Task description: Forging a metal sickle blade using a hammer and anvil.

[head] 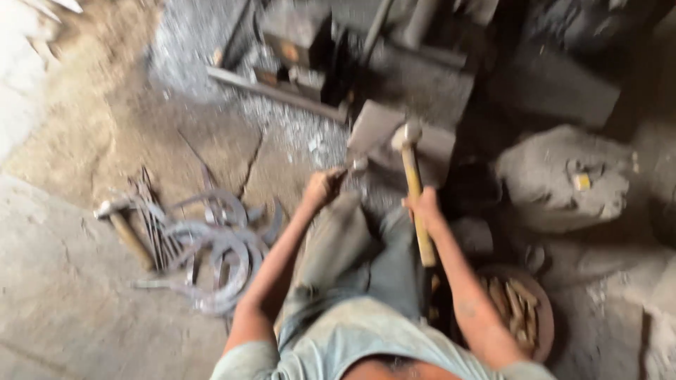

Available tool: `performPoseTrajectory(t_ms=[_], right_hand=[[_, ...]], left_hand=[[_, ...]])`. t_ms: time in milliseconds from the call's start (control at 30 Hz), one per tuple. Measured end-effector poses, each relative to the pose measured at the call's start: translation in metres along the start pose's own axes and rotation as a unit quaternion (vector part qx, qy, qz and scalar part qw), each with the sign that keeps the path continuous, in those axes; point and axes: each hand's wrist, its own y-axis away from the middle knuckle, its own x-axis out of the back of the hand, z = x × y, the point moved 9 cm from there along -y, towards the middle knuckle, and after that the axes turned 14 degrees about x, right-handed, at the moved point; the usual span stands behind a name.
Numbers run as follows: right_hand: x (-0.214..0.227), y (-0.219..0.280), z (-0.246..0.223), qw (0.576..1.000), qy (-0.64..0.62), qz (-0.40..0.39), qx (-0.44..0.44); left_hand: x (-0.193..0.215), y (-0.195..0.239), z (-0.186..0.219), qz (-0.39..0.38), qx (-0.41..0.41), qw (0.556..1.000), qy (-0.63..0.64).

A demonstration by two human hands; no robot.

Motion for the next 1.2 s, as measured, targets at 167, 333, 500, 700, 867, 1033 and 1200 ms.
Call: performPoseTrajectory(t_ms=[167,333,500,700,867,1033,1200], right_hand=[[-0.008,0.027,-0.094,0.999,-0.044,0.005,-0.015],[0.020,0.026,-0.250,0.990,-0.080,0.048,0.109],[0.052,0.002,-0.340,0.923,0.000,0.117,0.368],[0.006,-0.026,-0.164,0.977,0.138,0.084,0.137],[-0.018,-0.014,-0.122,0.998,0.059,-0.031,0.019],[0.007,0.013,-0.250,0.995,0.015,0.037,0.096],[0.035,0.005,-0.306,0.936,0.140,0.162,0.278]], left_hand=[[0.031,0.037,0.029,-0.009,0.076,0.995,0.057],[0.030,0.036,0.028,-0.015,0.117,0.987,0.107],[0.028,0.038,0.032,-0.046,0.130,0.985,0.100],[0.052,0.057,0.059,0.049,0.012,0.997,0.052],[0.011,0.064,0.042,-0.064,0.030,0.992,-0.105],[-0.014,0.094,0.055,-0.174,-0.044,0.946,-0.269],[-0.060,0.128,0.018,-0.209,-0.121,0.891,-0.384]])
